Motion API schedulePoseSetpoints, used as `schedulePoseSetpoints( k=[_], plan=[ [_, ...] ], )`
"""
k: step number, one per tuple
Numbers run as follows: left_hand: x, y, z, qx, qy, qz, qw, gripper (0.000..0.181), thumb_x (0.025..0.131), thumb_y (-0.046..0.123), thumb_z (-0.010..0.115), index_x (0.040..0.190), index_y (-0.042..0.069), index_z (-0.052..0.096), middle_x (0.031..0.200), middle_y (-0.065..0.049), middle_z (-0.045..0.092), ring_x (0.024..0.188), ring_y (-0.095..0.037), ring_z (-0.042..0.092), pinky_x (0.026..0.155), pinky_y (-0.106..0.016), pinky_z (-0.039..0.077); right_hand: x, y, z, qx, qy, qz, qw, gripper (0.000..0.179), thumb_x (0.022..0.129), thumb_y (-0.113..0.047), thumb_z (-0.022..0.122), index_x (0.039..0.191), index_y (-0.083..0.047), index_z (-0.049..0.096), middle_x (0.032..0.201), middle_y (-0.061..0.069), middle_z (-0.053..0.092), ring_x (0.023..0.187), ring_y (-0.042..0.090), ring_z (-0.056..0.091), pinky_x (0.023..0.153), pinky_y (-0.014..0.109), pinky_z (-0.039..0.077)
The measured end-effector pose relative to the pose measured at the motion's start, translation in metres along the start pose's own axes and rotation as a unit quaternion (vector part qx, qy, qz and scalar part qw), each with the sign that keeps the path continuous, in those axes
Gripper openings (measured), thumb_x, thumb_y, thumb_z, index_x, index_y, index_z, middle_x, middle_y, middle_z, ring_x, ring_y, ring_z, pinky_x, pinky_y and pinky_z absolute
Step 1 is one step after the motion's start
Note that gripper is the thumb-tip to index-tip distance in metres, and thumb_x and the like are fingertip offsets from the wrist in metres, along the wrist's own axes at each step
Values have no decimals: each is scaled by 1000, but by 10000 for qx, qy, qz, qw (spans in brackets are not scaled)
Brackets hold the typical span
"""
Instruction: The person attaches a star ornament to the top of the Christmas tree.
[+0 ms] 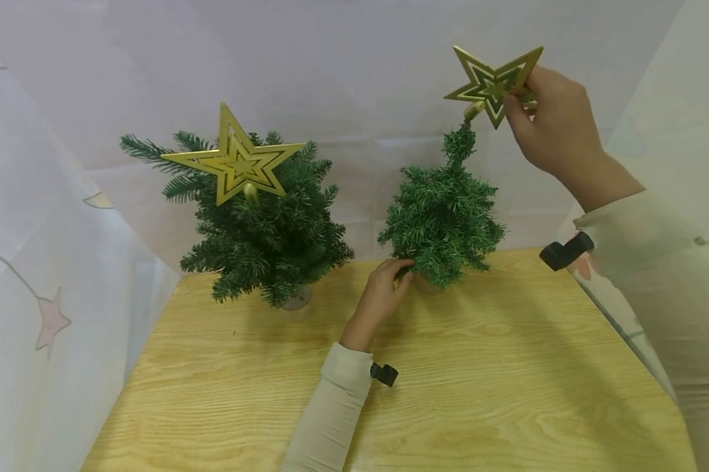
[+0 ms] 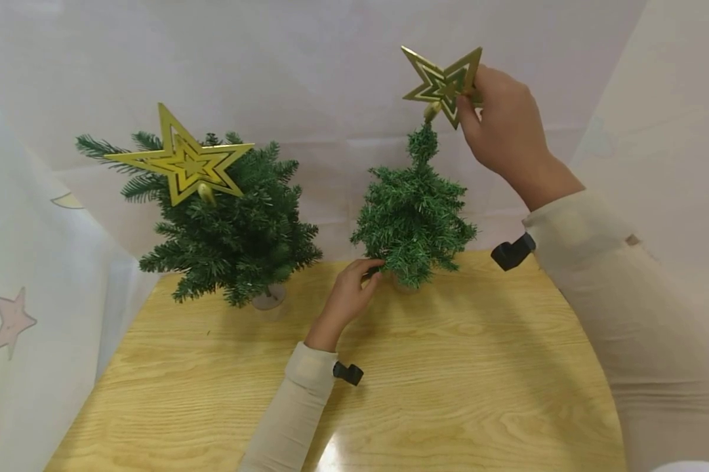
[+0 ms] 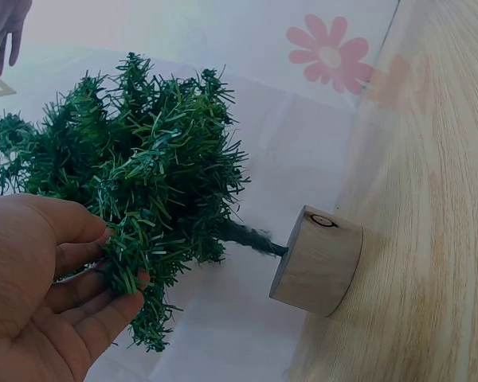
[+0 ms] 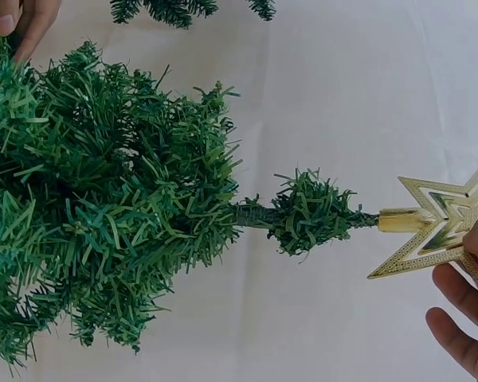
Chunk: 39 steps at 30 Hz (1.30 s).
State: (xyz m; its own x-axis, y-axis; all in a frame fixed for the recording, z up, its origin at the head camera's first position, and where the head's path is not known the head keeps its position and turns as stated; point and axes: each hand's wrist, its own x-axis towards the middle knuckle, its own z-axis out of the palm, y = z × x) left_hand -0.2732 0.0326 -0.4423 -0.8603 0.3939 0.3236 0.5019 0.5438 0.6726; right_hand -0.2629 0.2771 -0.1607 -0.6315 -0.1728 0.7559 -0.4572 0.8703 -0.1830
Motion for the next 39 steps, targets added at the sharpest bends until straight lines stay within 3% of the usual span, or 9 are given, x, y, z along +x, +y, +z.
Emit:
schedulePoseSetpoints(
  k=[15, 25, 29, 31, 35, 39],
  plan=[
    [0, -1, 0, -5, -24, 31, 10000, 39, 102, 37, 49, 138, 22, 55, 137, 1, 52, 114, -12, 55, 88, -32, 52, 9, 0, -1, -286, -283, -89, 9992, 30, 102, -21, 50, 121, -1, 63, 114, 21, 67, 104, 42, 63, 89, 55, 48],
    [0, 1, -2, 24, -60, 12, 10000, 38, 103, 34, 50, 138, 21, 55, 136, 0, 52, 113, -12, 56, 89, -31, 51, 15, -4, -4, -339, -641, 198, 9972, 35, 102, -19, 44, 127, 0, 60, 122, 23, 63, 109, 45, 59, 85, 54, 47],
    [1, 0, -2, 27, -64, 10, 10000, 38, 103, 34, 50, 138, 20, 55, 136, 0, 52, 112, -12, 55, 89, -31, 51, 18, -6, -4, -463, -819, 215, 9953, 37, 101, -16, 41, 130, 0, 58, 122, 24, 63, 101, 46, 60, 69, 47, 38],
    [1, 0, -2, 34, -53, 20, 10000, 38, 103, 34, 50, 138, 20, 55, 136, 0, 52, 112, -12, 55, 89, -32, 51, 19, -6, -4, -552, -846, 207, 9947, 38, 101, -16, 40, 131, 0, 58, 120, 24, 64, 89, 44, 60, 64, 45, 32],
    [1, 0, -1, 38, -49, 60, 10000, 38, 103, 34, 50, 137, 20, 56, 136, 0, 52, 115, -13, 55, 89, -32, 51, 20, -6, -2, -619, -751, 233, 9950, 38, 100, -16, 40, 128, -1, 61, 114, 23, 67, 76, 39, 54, 66, 47, 28],
    [1, 0, -1, 46, -51, 78, 9999, 37, 103, 33, 50, 137, 20, 56, 137, -1, 52, 116, -14, 55, 90, -32, 51, 22, -7, 0, -627, -743, 396, 9945, 38, 99, -15, 39, 126, -2, 63, 109, 23, 68, 76, 38, 50, 74, 55, 27]
  ],
)
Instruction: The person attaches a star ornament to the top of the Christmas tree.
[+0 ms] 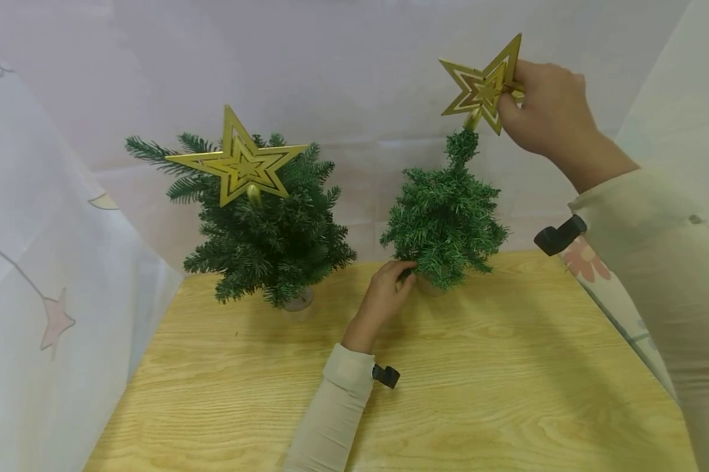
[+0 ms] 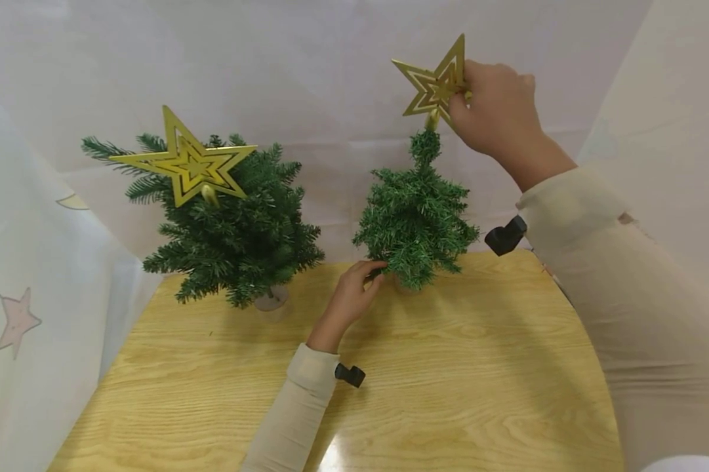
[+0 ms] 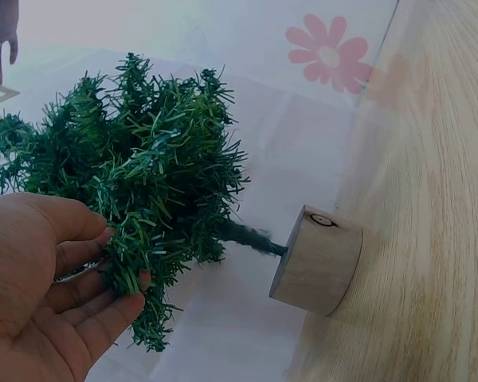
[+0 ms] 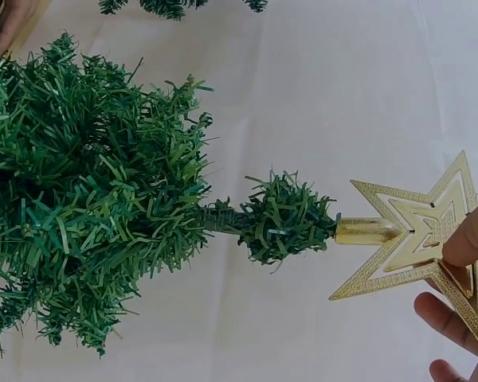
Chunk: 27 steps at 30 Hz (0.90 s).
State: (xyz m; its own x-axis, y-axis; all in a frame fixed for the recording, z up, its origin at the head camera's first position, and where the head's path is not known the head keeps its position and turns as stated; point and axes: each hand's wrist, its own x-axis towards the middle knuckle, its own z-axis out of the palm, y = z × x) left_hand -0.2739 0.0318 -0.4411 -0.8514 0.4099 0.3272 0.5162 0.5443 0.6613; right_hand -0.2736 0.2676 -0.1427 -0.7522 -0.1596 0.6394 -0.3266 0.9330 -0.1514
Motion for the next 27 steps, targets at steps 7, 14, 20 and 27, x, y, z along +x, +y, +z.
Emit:
schedulePoseSetpoints(
  k=[7, 14, 20, 27],
  plan=[
    [-1, 0, 0, 22, -2, -29, 10000, 37, 103, 34, 50, 137, 21, 56, 136, 1, 52, 114, -13, 55, 89, -32, 51, 5, -2, 0, -160, -261, 234, 9993, 41, 99, -17, 36, 127, -2, 62, 105, 23, 68, 74, 36, 47, 75, 56, 24],
    [0, 2, -1, 61, 1, 37, 10000, 37, 103, 32, 51, 137, 20, 56, 138, -2, 52, 120, -16, 54, 90, -33, 51, 7, -3, -1, -158, -485, 463, 9976, 45, 100, -22, 34, 130, -1, 60, 119, 22, 65, 83, 43, 51, 82, 60, 26],
    [0, 2, 0, 73, -1, 81, 9999, 37, 103, 32, 51, 137, 19, 57, 138, -3, 52, 121, -18, 54, 90, -33, 51, 13, -3, -3, -162, -831, 690, 9940, 49, 100, -25, 31, 136, -2, 55, 129, 21, 60, 88, 45, 51, 88, 67, 22],
    [1, 2, 2, 138, -89, 35, 9999, 38, 103, 33, 50, 137, 19, 56, 139, -3, 51, 121, -19, 54, 90, -34, 52, 20, -3, -4, -236, -1200, 911, 9883, 54, 99, -30, 27, 143, -6, 48, 130, 24, 58, 98, 48, 49, 88, 66, 18]
  ],
)
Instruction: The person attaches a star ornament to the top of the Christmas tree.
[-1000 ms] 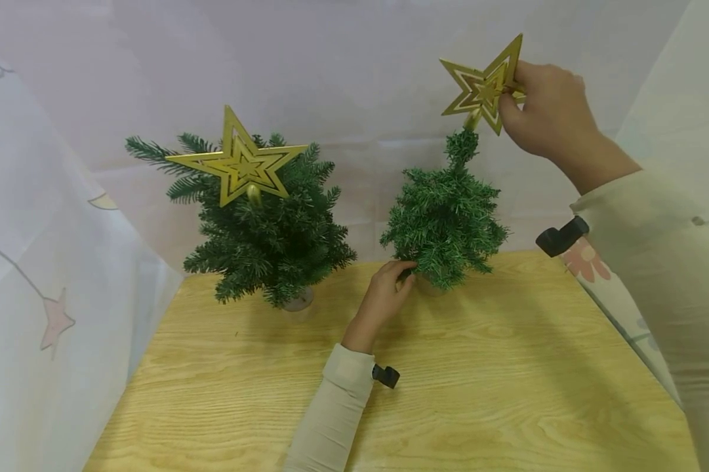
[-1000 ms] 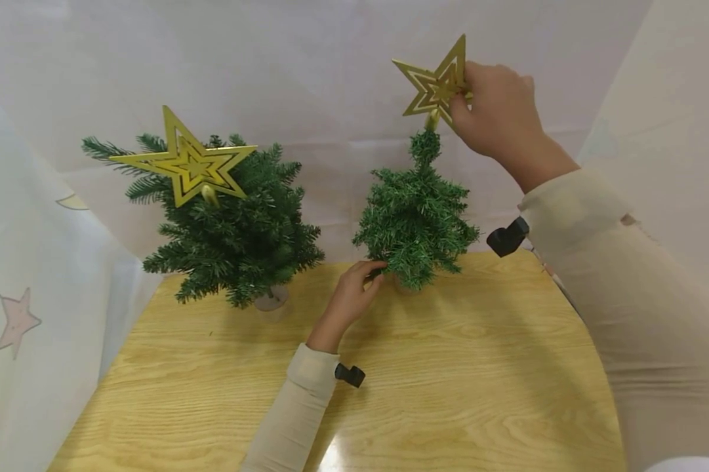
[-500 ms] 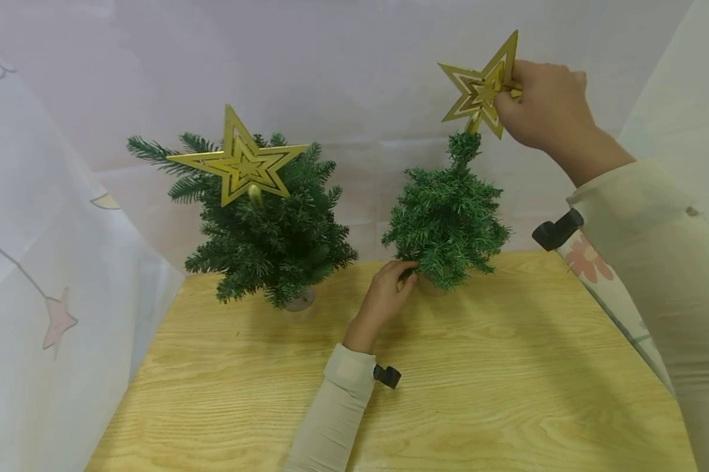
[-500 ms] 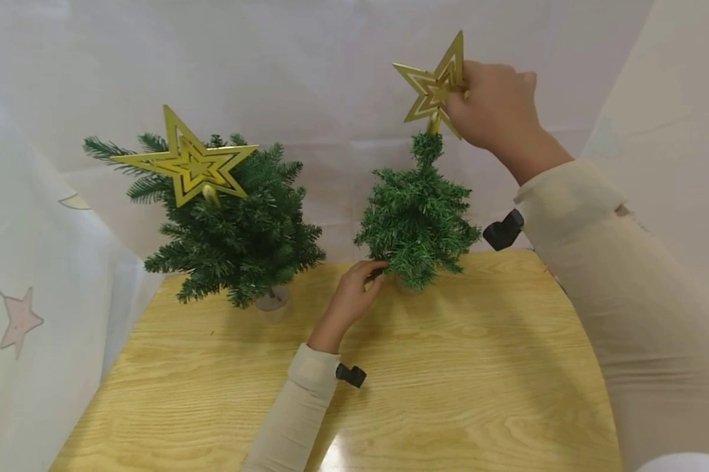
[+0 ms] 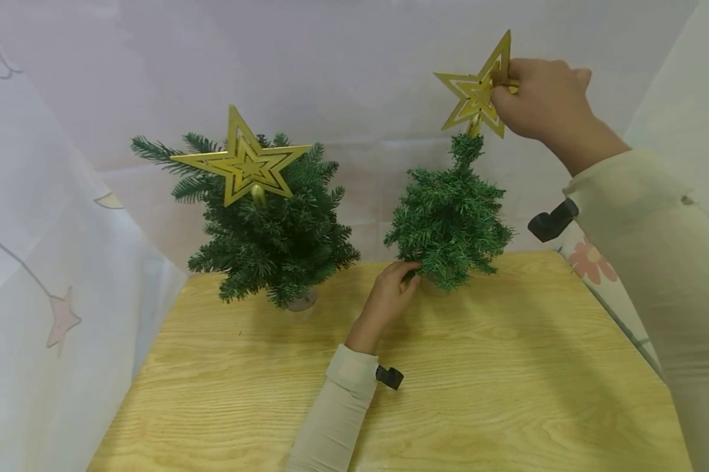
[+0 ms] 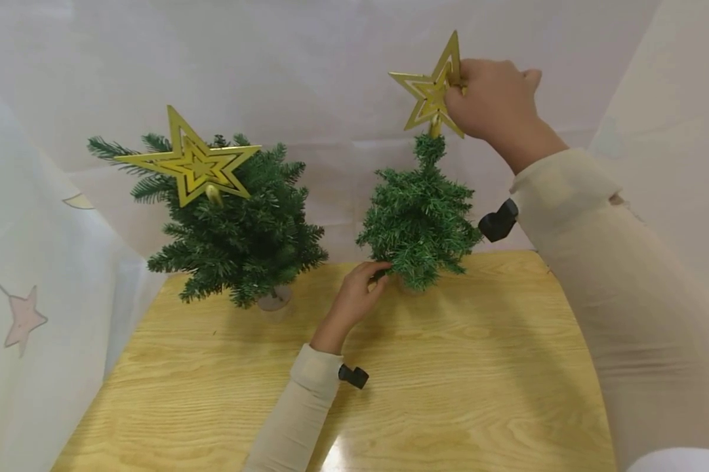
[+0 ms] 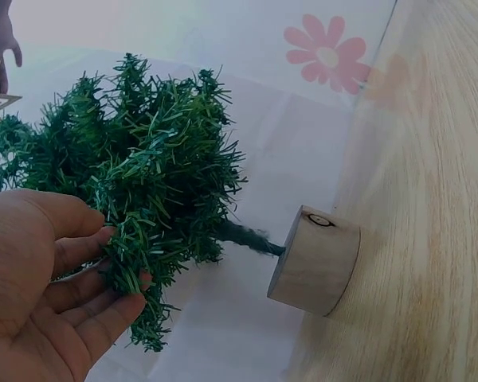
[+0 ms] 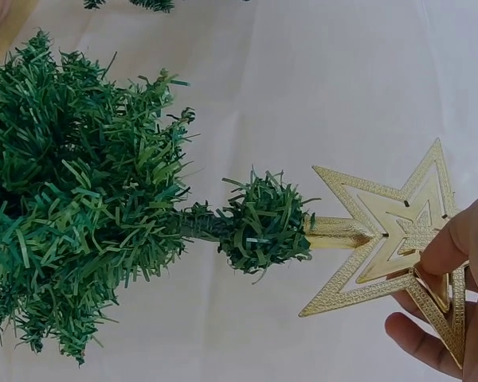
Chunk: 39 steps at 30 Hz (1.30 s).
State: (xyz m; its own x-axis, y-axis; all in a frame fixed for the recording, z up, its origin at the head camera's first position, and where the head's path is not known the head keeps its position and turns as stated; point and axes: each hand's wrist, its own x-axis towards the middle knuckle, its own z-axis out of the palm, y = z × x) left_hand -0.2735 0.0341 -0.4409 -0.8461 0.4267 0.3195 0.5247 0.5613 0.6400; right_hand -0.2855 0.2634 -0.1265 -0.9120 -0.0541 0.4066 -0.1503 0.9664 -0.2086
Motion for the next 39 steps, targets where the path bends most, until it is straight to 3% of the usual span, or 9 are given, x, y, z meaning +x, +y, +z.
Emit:
schedulePoseSetpoints(
  k=[6, 13, 19, 24, 29, 31, 34, 36, 39],
  plan=[
    [0, 1, 0, -50, 24, -39, 10000, 38, 103, 34, 50, 137, 20, 56, 141, -4, 50, 125, -21, 51, 93, -38, 50, 3, -2, 1, 81, -65, 117, 9999, 55, 99, -33, 27, 145, -9, 46, 133, 23, 56, 108, 49, 48, 90, 66, 19],
    [-2, 2, -1, -77, 20, -85, 9999, 39, 103, 37, 48, 138, 21, 55, 141, -2, 49, 127, -19, 49, 95, -38, 49, 3, -3, 1, 139, -75, 150, 9998, 55, 99, -32, 27, 144, -8, 47, 123, 24, 60, 98, 45, 48, 87, 64, 20],
    [-3, 3, -1, -81, 18, -101, 9999, 40, 104, 37, 47, 139, 19, 55, 140, -3, 50, 126, -19, 50, 94, -38, 50, 4, -5, 1, 184, -133, 182, 9996, 55, 99, -33, 27, 142, -8, 49, 123, 23, 59, 94, 43, 48, 98, 72, 14],
    [-5, 3, -1, -86, 6, -105, 9999, 40, 104, 37, 47, 139, 19, 55, 140, -2, 51, 125, -19, 51, 94, -38, 50, 6, -5, 3, 208, -131, 171, 9996, 54, 98, -33, 27, 139, -7, 52, 117, 22, 60, 89, 41, 46, 95, 71, 17],
    [-6, 5, -1, -74, -18, -124, 9999, 41, 103, 38, 46, 140, 22, 54, 140, 0, 50, 126, -17, 50, 96, -37, 49, 7, -3, 2, 235, -183, 165, 9994, 55, 98, -34, 27, 139, -7, 52, 124, 23, 59, 86, 40, 44, 96, 71, 18],
    [-6, 6, -1, -88, -13, -136, 9999, 41, 103, 39, 46, 140, 21, 54, 140, 0, 50, 126, -18, 50, 95, -37, 49, 7, -2, 1, 222, -203, 138, 9995, 55, 98, -34, 27, 139, -7, 52, 126, 23, 58, 83, 39, 43, 94, 68, 25],
    [-6, 6, -2, -95, -9, -153, 9998, 42, 103, 40, 45, 140, 21, 54, 141, -1, 50, 126, -19, 49, 93, -37, 51, 8, -2, 1, 201, -222, 103, 9995, 55, 98, -34, 27, 139, -6, 52, 126, 23, 58, 77, 35, 41, 81, 54, 36],
    [-6, 5, -2, -77, -1, -164, 9998, 42, 103, 40, 45, 140, 21, 54, 141, -2, 50, 126, -19, 50, 91, -36, 51, 8, -2, 2, 195, -212, 49, 9996, 56, 98, -33, 27, 139, -5, 52, 126, 23, 58, 74, 34, 41, 68, 45, 32],
    [-7, 4, -2, -56, -14, -162, 9999, 42, 104, 39, 45, 140, 20, 54, 141, -2, 50, 126, -19, 50, 91, -36, 51, 6, 0, 2, 268, -214, -7, 9994, 56, 99, -33, 27, 141, -5, 50, 131, 23, 56, 75, 34, 43, 66, 42, 32]
  ],
)
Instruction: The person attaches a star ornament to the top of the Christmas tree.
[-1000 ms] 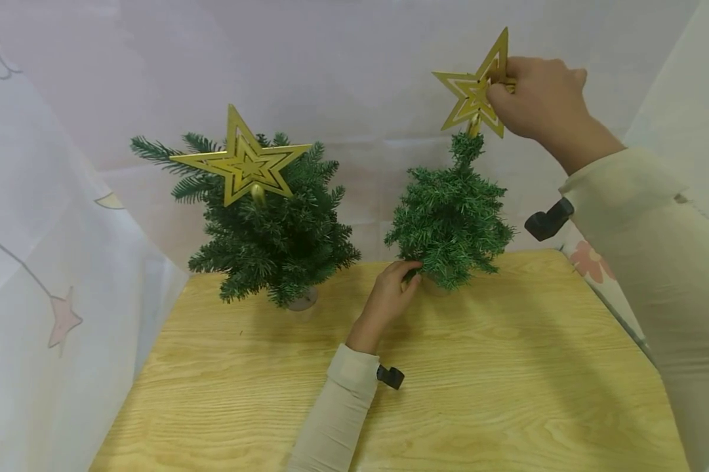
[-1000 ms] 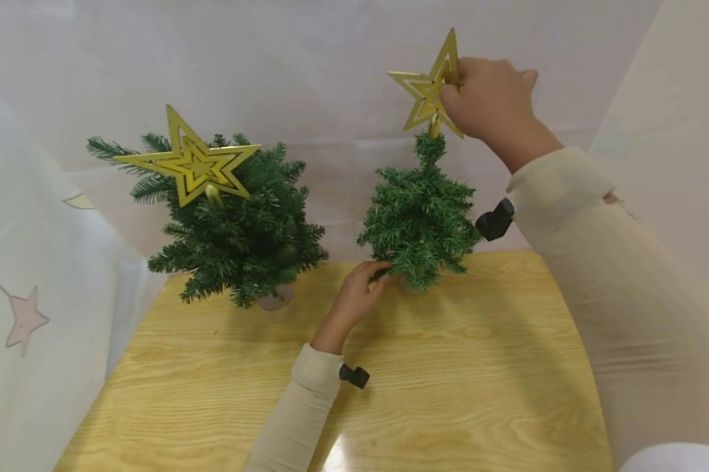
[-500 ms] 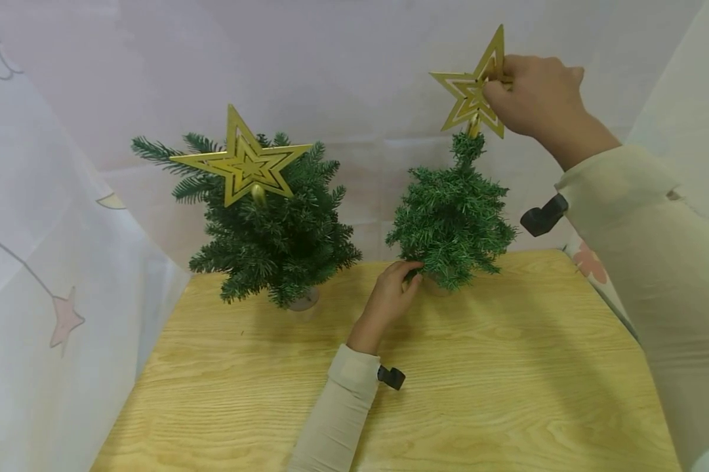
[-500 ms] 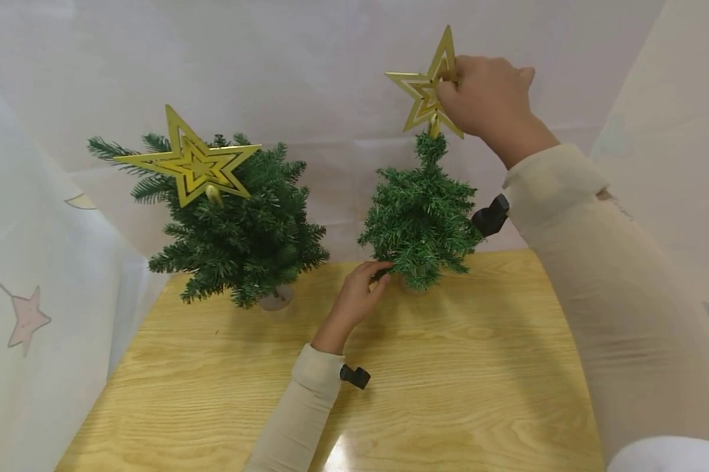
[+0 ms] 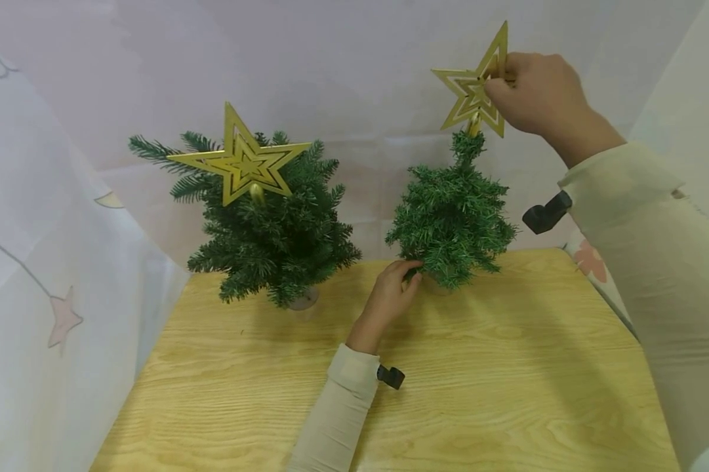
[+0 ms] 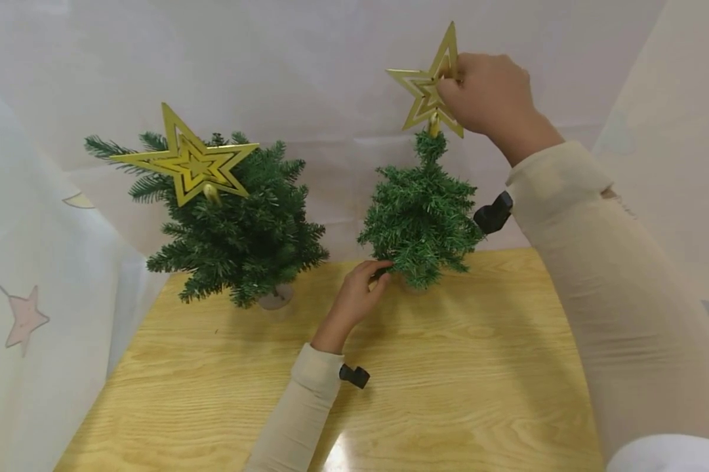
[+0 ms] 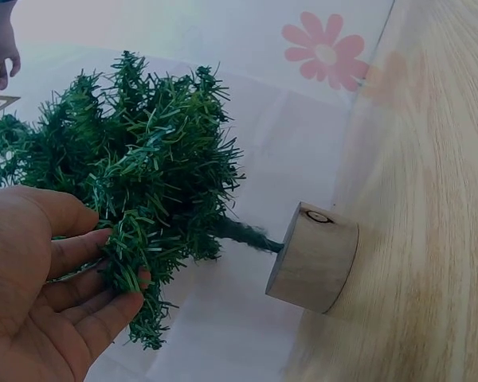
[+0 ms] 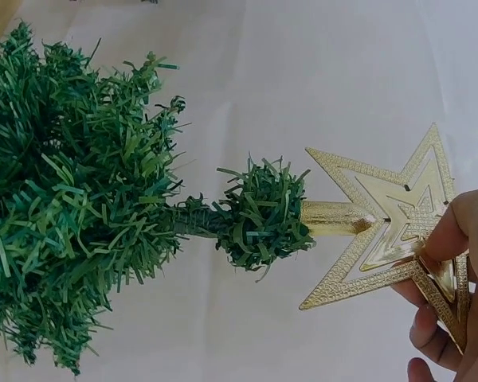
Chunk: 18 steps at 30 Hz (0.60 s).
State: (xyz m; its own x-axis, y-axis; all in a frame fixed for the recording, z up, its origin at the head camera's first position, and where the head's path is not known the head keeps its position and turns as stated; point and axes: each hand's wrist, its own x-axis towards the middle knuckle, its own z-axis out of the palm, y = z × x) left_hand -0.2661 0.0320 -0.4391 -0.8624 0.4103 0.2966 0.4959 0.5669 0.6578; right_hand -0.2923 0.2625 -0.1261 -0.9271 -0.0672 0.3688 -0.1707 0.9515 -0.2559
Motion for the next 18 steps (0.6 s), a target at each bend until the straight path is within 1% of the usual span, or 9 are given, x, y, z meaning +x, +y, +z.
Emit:
schedulePoseSetpoints(
  k=[3, 8, 11, 13, 16, 18],
  plan=[
    [-1, -1, 1, -13, -38, -12, 10000, 42, 104, 38, 46, 140, 20, 53, 142, -3, 49, 126, -19, 50, 92, -36, 51, -2, 3, 1, 42, 12, -67, 10000, 55, 98, -31, 28, 141, -4, 50, 132, 23, 56, 76, 34, 45, 66, 42, 34],
    [-1, -3, 0, -38, -24, -89, 10000, 41, 104, 39, 46, 141, 22, 53, 142, -3, 49, 127, -19, 49, 92, -35, 51, -4, 5, 1, -17, 75, -191, 9998, 55, 98, -30, 29, 142, -4, 48, 132, 24, 56, 68, 33, 43, 60, 42, 34],
    [-1, -4, 0, -53, 7, -107, 9999, 41, 103, 40, 45, 140, 24, 53, 142, -1, 49, 127, -18, 49, 92, -35, 51, -5, 6, 2, 25, 278, -235, 9993, 53, 98, -29, 33, 141, -3, 50, 135, 23, 54, 76, 36, 49, 59, 43, 34],
    [0, -4, 0, -74, 0, -84, 9999, 41, 103, 41, 45, 140, 24, 53, 142, -1, 49, 126, -18, 49, 92, -35, 51, -7, 7, 3, 118, 512, -268, 9983, 50, 98, -28, 36, 138, -3, 52, 135, 22, 55, 84, 40, 54, 59, 44, 36],
    [1, -5, 1, -56, -31, -61, 10000, 42, 104, 41, 45, 141, 23, 53, 142, 0, 49, 126, -17, 50, 92, -34, 51, -10, 10, 6, 345, 883, -356, 9949, 47, 98, -25, 40, 134, 0, 56, 130, 22, 58, 97, 41, 58, 68, 47, 42],
    [2, -5, 1, -46, -34, -53, 10000, 41, 104, 40, 45, 141, 23, 53, 141, -1, 49, 125, -17, 50, 92, -33, 51, -10, 12, 10, 508, 1102, -443, 9916, 45, 98, -24, 42, 133, 1, 57, 128, 22, 60, 103, 41, 59, 79, 50, 46]
  ],
)
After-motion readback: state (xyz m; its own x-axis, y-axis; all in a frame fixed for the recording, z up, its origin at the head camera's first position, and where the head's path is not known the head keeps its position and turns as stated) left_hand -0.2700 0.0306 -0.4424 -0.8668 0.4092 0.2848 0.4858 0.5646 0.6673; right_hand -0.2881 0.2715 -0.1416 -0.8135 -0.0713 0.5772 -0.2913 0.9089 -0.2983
